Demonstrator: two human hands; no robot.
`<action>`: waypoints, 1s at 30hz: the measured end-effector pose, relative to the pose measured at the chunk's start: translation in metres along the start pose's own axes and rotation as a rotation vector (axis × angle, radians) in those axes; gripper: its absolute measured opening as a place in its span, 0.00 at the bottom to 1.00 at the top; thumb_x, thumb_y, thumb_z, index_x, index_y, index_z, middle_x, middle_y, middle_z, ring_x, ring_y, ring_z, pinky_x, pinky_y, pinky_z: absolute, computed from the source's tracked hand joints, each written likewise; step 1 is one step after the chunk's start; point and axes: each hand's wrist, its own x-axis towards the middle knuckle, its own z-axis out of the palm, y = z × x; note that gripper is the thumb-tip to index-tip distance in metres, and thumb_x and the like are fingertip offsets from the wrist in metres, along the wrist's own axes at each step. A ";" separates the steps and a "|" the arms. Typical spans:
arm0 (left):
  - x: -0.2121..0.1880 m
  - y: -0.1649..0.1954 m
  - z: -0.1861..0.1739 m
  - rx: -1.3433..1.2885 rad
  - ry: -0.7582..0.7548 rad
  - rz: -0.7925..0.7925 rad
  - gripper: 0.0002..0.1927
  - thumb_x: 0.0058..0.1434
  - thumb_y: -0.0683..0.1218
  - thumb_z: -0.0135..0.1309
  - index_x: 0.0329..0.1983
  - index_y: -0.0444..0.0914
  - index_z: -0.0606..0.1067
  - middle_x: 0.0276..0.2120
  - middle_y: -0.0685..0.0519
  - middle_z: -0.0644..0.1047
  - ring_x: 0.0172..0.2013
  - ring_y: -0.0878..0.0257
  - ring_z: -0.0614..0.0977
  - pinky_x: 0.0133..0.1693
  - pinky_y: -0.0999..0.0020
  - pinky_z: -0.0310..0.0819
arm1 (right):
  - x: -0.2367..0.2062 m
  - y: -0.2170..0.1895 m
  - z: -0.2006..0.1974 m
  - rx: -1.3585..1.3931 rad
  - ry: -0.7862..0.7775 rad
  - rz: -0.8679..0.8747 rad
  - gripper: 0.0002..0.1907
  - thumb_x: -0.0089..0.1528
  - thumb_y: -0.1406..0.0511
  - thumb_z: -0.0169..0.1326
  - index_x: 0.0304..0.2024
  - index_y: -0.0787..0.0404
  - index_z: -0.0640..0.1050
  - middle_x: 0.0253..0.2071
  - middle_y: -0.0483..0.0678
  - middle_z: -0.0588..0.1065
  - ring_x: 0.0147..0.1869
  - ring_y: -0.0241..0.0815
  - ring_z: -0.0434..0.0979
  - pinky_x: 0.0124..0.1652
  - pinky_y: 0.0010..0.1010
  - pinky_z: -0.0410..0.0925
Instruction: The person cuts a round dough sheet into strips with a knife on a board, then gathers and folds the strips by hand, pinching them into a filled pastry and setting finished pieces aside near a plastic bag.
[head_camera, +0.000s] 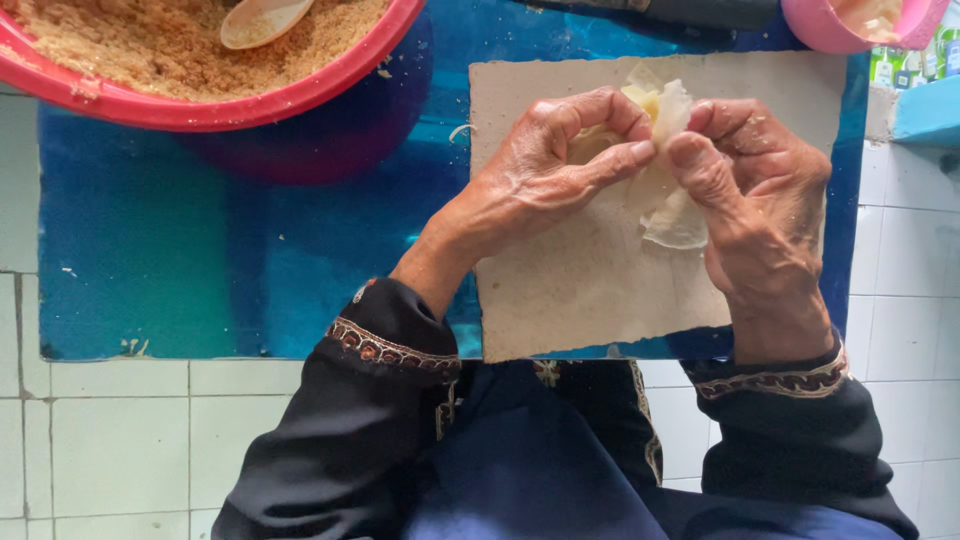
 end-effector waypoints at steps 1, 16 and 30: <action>0.000 -0.001 0.000 0.005 0.000 0.015 0.11 0.71 0.49 0.58 0.45 0.36 0.77 0.36 0.59 0.77 0.41 0.72 0.76 0.48 0.72 0.75 | 0.000 -0.001 0.001 -0.019 0.005 0.001 0.08 0.74 0.69 0.60 0.52 0.68 0.77 0.45 0.44 0.77 0.48 0.28 0.75 0.53 0.18 0.69; 0.002 -0.003 0.002 0.069 0.046 0.077 0.14 0.70 0.52 0.59 0.45 0.35 0.77 0.39 0.58 0.79 0.46 0.71 0.78 0.54 0.70 0.74 | -0.001 0.003 0.004 -0.039 -0.021 -0.023 0.08 0.75 0.71 0.57 0.55 0.68 0.76 0.47 0.46 0.78 0.50 0.29 0.76 0.55 0.20 0.70; -0.002 0.000 0.000 0.011 0.079 0.210 0.20 0.74 0.53 0.54 0.62 0.38 0.72 0.55 0.60 0.75 0.58 0.72 0.74 0.60 0.71 0.71 | -0.006 0.002 -0.006 0.221 -0.036 0.019 0.07 0.73 0.72 0.54 0.53 0.69 0.75 0.48 0.48 0.77 0.53 0.33 0.77 0.58 0.23 0.70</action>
